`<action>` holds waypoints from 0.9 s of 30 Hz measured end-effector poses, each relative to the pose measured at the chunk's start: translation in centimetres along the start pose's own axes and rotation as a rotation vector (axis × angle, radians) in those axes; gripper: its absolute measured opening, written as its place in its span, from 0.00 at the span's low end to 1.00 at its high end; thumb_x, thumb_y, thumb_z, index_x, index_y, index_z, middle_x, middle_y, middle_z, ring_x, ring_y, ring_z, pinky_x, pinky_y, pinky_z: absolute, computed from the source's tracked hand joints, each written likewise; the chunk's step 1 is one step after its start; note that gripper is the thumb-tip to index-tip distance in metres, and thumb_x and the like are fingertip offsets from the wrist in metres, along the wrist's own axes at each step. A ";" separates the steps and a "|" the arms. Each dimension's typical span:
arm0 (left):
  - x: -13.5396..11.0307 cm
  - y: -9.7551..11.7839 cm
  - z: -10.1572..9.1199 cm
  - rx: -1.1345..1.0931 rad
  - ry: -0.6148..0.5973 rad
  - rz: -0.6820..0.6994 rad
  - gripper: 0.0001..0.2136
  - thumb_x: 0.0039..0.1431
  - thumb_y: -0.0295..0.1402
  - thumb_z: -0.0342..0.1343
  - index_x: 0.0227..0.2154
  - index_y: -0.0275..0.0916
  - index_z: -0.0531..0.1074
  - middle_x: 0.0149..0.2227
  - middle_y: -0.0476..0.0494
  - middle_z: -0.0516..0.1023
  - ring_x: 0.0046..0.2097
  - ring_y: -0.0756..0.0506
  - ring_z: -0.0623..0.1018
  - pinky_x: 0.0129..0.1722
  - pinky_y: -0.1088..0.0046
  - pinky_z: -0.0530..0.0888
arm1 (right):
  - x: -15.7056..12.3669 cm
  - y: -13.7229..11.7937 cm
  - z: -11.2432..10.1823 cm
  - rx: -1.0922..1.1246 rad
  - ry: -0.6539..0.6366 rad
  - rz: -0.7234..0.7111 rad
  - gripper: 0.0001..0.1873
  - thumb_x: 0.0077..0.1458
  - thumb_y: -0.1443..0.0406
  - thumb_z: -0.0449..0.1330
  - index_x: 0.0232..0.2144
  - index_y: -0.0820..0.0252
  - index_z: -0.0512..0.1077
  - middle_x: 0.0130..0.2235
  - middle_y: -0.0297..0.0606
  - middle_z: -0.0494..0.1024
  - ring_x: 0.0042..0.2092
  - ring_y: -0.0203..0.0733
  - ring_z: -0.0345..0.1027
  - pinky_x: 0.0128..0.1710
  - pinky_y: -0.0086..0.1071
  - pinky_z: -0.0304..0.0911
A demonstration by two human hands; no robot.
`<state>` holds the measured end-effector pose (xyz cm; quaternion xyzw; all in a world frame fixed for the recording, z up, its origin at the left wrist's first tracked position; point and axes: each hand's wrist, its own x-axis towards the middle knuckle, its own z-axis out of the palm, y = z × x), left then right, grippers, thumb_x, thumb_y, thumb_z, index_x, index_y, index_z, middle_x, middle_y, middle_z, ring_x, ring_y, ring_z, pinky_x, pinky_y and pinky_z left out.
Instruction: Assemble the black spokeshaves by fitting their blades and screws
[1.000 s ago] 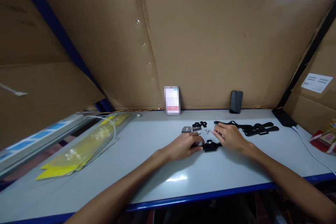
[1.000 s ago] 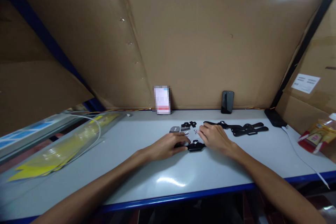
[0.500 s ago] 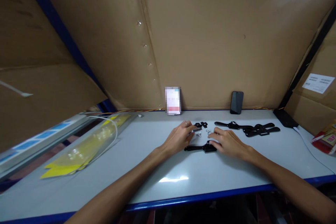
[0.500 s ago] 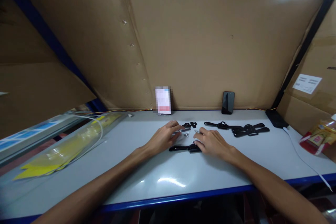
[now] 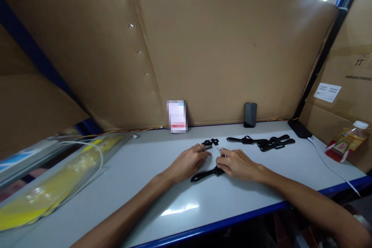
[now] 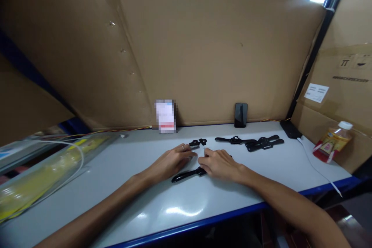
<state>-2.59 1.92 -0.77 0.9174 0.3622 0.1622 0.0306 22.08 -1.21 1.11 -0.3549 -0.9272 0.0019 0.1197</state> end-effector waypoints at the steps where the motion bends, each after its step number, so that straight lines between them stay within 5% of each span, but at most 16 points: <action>1: 0.0 -0.1 0.0 0.013 -0.014 -0.021 0.16 0.65 0.24 0.47 0.48 0.42 0.76 0.44 0.41 0.76 0.45 0.41 0.76 0.43 0.64 0.75 | 0.0 0.0 -0.3 -0.019 -0.023 -0.006 0.10 0.68 0.64 0.55 0.39 0.59 0.77 0.42 0.39 0.74 0.28 0.33 0.56 0.29 0.33 0.43; 6: 0.1 -0.1 0.1 0.030 -0.039 -0.071 0.13 0.66 0.26 0.46 0.43 0.41 0.75 0.44 0.42 0.75 0.43 0.42 0.77 0.41 0.66 0.75 | -1.1 0.5 -3.4 -0.104 -0.188 0.054 0.08 0.65 0.70 0.56 0.36 0.60 0.75 0.37 0.39 0.76 0.29 0.35 0.60 0.29 0.34 0.41; 12: 0.2 0.0 -0.2 0.042 -0.050 -0.127 0.13 0.66 0.27 0.44 0.42 0.40 0.74 0.43 0.41 0.76 0.42 0.42 0.77 0.41 0.65 0.74 | -2.1 2.3 -6.4 -0.176 -0.366 0.320 0.13 0.54 0.79 0.53 0.31 0.62 0.74 0.33 0.42 0.77 0.31 0.40 0.65 0.29 0.34 0.42; 21: 0.1 0.1 -0.3 0.031 -0.053 -0.138 0.12 0.67 0.27 0.44 0.41 0.39 0.74 0.42 0.40 0.76 0.41 0.43 0.77 0.40 0.67 0.73 | -1.4 4.3 -5.5 -0.162 -0.289 0.420 0.19 0.48 0.82 0.50 0.36 0.63 0.75 0.38 0.46 0.78 0.36 0.43 0.68 0.31 0.33 0.46; 27: 0.0 -0.2 0.1 0.020 -0.030 -0.120 0.12 0.66 0.27 0.45 0.42 0.40 0.74 0.43 0.41 0.77 0.41 0.43 0.77 0.40 0.66 0.74 | -1.2 4.7 -5.2 -0.181 -0.223 0.424 0.15 0.56 0.79 0.51 0.36 0.63 0.75 0.39 0.45 0.78 0.36 0.41 0.69 0.32 0.32 0.47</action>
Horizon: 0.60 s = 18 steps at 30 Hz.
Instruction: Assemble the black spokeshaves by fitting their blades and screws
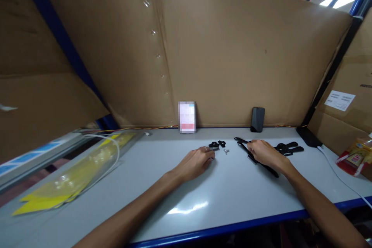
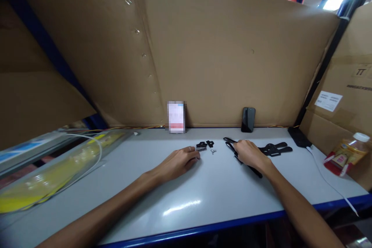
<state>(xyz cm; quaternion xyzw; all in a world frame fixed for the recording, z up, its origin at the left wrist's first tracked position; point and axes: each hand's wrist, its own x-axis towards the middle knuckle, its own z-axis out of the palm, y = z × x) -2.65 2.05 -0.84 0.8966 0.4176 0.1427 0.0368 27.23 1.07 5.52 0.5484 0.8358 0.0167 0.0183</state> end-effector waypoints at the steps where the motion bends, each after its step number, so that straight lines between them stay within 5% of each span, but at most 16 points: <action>1: 0.0 0.0 0.0 -0.005 0.001 0.001 0.12 0.66 0.27 0.45 0.42 0.40 0.74 0.43 0.41 0.77 0.41 0.43 0.77 0.40 0.66 0.74 | 0.0 -0.1 0.0 -0.012 0.017 0.001 0.14 0.59 0.78 0.51 0.36 0.63 0.75 0.39 0.45 0.78 0.36 0.41 0.70 0.32 0.32 0.47; 9: 0.0 0.5 -0.1 0.026 0.014 0.024 0.12 0.66 0.26 0.45 0.42 0.40 0.74 0.43 0.41 0.77 0.42 0.42 0.78 0.40 0.66 0.75 | 0.0 -2.5 1.6 0.142 0.100 -0.275 0.10 0.64 0.71 0.55 0.36 0.61 0.77 0.39 0.41 0.79 0.37 0.39 0.68 0.34 0.31 0.48; 14: -0.1 0.8 -0.3 0.029 -0.005 0.010 0.13 0.66 0.26 0.46 0.42 0.40 0.75 0.43 0.42 0.77 0.42 0.42 0.79 0.41 0.64 0.76 | 0.2 -2.7 2.7 0.187 0.144 -0.302 0.10 0.62 0.71 0.55 0.35 0.62 0.78 0.36 0.41 0.77 0.34 0.38 0.64 0.33 0.33 0.47; 18: -0.2 1.0 -0.4 0.038 -0.016 0.008 0.13 0.66 0.25 0.46 0.42 0.40 0.75 0.42 0.41 0.77 0.42 0.41 0.79 0.40 0.65 0.76 | 0.6 -2.7 3.8 0.183 0.226 -0.302 0.12 0.63 0.71 0.54 0.41 0.63 0.78 0.41 0.44 0.77 0.40 0.43 0.67 0.37 0.34 0.54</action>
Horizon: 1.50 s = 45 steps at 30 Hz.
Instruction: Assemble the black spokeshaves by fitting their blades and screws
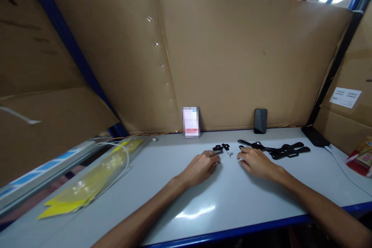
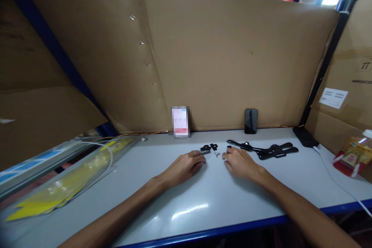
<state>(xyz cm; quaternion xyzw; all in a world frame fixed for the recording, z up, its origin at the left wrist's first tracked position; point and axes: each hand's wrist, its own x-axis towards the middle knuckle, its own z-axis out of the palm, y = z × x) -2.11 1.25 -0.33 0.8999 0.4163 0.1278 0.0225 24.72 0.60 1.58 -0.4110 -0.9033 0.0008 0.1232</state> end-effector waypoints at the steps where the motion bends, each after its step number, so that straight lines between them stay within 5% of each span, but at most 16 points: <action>1: 0.0 0.0 0.0 0.000 0.002 0.000 0.13 0.66 0.24 0.46 0.42 0.40 0.75 0.42 0.41 0.77 0.42 0.42 0.78 0.41 0.65 0.76 | 0.0 0.0 0.3 -0.005 0.010 -0.008 0.13 0.64 0.71 0.54 0.44 0.63 0.78 0.42 0.46 0.77 0.44 0.45 0.68 0.40 0.35 0.57; 4: 0.1 -0.3 0.2 0.000 0.029 -0.003 0.15 0.64 0.23 0.47 0.47 0.41 0.74 0.45 0.41 0.76 0.45 0.42 0.78 0.43 0.66 0.76 | 0.0 -0.4 1.1 0.001 0.015 -0.030 0.19 0.67 0.67 0.54 0.58 0.61 0.72 0.52 0.49 0.76 0.55 0.53 0.66 0.50 0.42 0.62; 8: 0.4 -1.5 0.9 -0.024 0.139 -0.030 0.23 0.60 0.22 0.51 0.57 0.42 0.68 0.50 0.39 0.74 0.52 0.39 0.75 0.51 0.60 0.76 | 0.0 -1.0 1.7 0.032 -0.045 -0.035 0.25 0.70 0.63 0.51 0.66 0.61 0.64 0.65 0.50 0.67 0.66 0.56 0.58 0.64 0.48 0.55; 12: 0.4 -3.1 1.9 -0.086 0.213 -0.073 0.25 0.62 0.25 0.53 0.62 0.43 0.64 0.60 0.36 0.69 0.60 0.37 0.72 0.59 0.55 0.72 | 0.2 -1.2 2.0 0.033 -0.067 -0.057 0.25 0.71 0.63 0.49 0.66 0.64 0.64 0.66 0.50 0.67 0.67 0.54 0.57 0.67 0.47 0.51; 18: 0.2 -4.6 4.1 -0.119 0.135 -0.062 0.23 0.71 0.37 0.46 0.66 0.41 0.61 0.68 0.34 0.63 0.66 0.37 0.69 0.63 0.55 0.70 | 0.5 -1.5 1.1 0.038 -0.007 -0.132 0.16 0.70 0.65 0.52 0.54 0.61 0.74 0.58 0.46 0.76 0.60 0.49 0.64 0.61 0.44 0.58; 22: 0.3 -5.3 5.0 -0.124 0.145 -0.032 0.23 0.71 0.38 0.45 0.66 0.41 0.62 0.68 0.37 0.63 0.66 0.39 0.69 0.63 0.57 0.71 | 1.2 0.6 -1.5 -0.051 0.054 0.042 0.14 0.69 0.67 0.53 0.40 0.63 0.79 0.45 0.46 0.81 0.49 0.45 0.69 0.55 0.38 0.58; 26: 0.4 -5.7 5.3 -0.132 0.158 -0.028 0.22 0.72 0.38 0.43 0.66 0.43 0.63 0.68 0.39 0.65 0.64 0.39 0.71 0.62 0.56 0.72 | -0.1 6.2 -5.4 -0.117 0.166 0.434 0.15 0.69 0.66 0.52 0.44 0.61 0.79 0.46 0.45 0.82 0.50 0.44 0.70 0.50 0.33 0.60; 30: 0.5 -5.7 5.4 -0.115 0.169 -0.006 0.24 0.72 0.43 0.43 0.65 0.41 0.65 0.67 0.39 0.66 0.64 0.37 0.72 0.62 0.55 0.72 | -3.8 12.5 -8.1 -0.109 0.015 0.827 0.17 0.63 0.69 0.55 0.50 0.61 0.78 0.52 0.51 0.79 0.53 0.50 0.71 0.47 0.35 0.62; 35: 0.5 -5.4 5.4 -0.093 0.188 0.005 0.24 0.72 0.44 0.44 0.65 0.43 0.65 0.67 0.41 0.66 0.64 0.38 0.71 0.63 0.58 0.72 | -6.6 16.2 -8.1 0.017 -0.175 0.907 0.23 0.50 0.75 0.61 0.50 0.64 0.79 0.46 0.48 0.82 0.41 0.44 0.76 0.36 0.28 0.65; 40: 0.5 -4.8 4.9 -0.071 0.176 0.015 0.24 0.72 0.44 0.42 0.65 0.42 0.65 0.67 0.39 0.66 0.65 0.37 0.70 0.63 0.55 0.72 | -6.3 15.6 -6.9 0.176 -0.329 0.866 0.34 0.43 0.73 0.67 0.56 0.56 0.75 0.49 0.40 0.80 0.33 0.35 0.73 0.29 0.24 0.64; 45: 0.5 -4.2 4.1 -0.070 0.166 0.039 0.24 0.72 0.43 0.42 0.64 0.40 0.65 0.66 0.36 0.67 0.65 0.36 0.71 0.63 0.54 0.71 | -5.5 15.0 -5.8 0.197 -0.402 0.890 0.34 0.38 0.72 0.69 0.51 0.54 0.76 0.43 0.37 0.80 0.34 0.37 0.71 0.28 0.23 0.63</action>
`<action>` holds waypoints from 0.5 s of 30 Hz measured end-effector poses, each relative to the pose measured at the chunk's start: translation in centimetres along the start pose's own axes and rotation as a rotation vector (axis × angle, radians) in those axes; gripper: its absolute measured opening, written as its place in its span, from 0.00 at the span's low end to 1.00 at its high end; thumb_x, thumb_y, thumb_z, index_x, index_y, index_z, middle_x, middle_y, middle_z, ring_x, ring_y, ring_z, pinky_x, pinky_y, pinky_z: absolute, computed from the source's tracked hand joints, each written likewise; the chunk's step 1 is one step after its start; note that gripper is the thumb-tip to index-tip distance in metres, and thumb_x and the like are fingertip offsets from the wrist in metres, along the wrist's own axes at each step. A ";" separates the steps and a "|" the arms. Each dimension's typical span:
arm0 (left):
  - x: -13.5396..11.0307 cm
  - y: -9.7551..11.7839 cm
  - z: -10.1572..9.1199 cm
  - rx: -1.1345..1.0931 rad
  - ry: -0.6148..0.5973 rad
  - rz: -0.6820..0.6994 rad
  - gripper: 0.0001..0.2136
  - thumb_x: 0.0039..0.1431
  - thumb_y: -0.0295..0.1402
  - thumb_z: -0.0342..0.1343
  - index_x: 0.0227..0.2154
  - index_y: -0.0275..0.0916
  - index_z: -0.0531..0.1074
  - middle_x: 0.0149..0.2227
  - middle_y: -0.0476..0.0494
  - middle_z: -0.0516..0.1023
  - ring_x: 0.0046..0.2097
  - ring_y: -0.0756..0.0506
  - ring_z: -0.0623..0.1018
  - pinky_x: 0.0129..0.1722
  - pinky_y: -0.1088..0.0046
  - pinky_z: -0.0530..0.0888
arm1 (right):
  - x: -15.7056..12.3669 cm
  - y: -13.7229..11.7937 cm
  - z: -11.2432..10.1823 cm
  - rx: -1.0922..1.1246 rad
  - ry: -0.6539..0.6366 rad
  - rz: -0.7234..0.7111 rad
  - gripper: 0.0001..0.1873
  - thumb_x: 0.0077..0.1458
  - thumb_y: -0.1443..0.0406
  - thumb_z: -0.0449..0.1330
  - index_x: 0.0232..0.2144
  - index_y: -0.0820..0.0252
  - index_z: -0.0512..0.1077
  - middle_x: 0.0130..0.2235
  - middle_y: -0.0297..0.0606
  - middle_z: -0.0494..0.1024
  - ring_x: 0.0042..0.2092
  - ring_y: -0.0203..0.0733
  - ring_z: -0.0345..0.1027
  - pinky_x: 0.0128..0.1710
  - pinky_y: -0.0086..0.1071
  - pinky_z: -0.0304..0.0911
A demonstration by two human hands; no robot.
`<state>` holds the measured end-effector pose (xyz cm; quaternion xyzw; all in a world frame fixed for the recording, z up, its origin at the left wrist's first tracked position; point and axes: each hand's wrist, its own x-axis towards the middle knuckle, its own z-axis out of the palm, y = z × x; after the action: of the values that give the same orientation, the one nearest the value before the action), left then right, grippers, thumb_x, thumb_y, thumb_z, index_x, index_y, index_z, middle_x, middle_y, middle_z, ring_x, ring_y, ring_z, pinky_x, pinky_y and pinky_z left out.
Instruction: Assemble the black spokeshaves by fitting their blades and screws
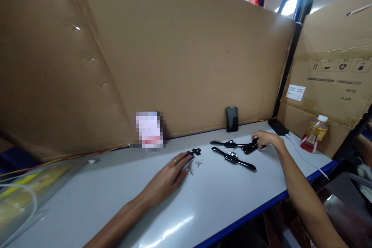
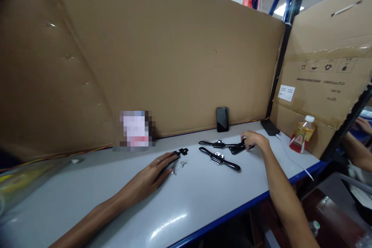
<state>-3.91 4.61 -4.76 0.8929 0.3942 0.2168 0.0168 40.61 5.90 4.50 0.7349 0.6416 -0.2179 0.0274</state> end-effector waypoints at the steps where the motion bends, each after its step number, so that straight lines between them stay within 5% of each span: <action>1: 0.0 0.1 -0.1 0.000 0.004 0.004 0.24 0.72 0.43 0.42 0.64 0.40 0.65 0.66 0.36 0.67 0.65 0.36 0.70 0.63 0.53 0.71 | 0.1 0.1 0.1 0.000 0.006 0.016 0.33 0.38 0.72 0.70 0.51 0.54 0.76 0.43 0.36 0.80 0.35 0.37 0.71 0.28 0.24 0.63; 15: 0.2 0.1 0.1 0.018 0.033 0.026 0.23 0.72 0.41 0.43 0.64 0.39 0.66 0.66 0.36 0.68 0.65 0.36 0.70 0.64 0.54 0.71 | 2.6 5.0 -0.5 0.015 0.171 0.217 0.17 0.47 0.64 0.71 0.40 0.66 0.79 0.41 0.47 0.81 0.36 0.44 0.74 0.29 0.29 0.65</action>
<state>-3.69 4.68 -4.74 0.8944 0.3846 0.2282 -0.0007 45.75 7.55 2.83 0.8161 0.5567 -0.1549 -0.0092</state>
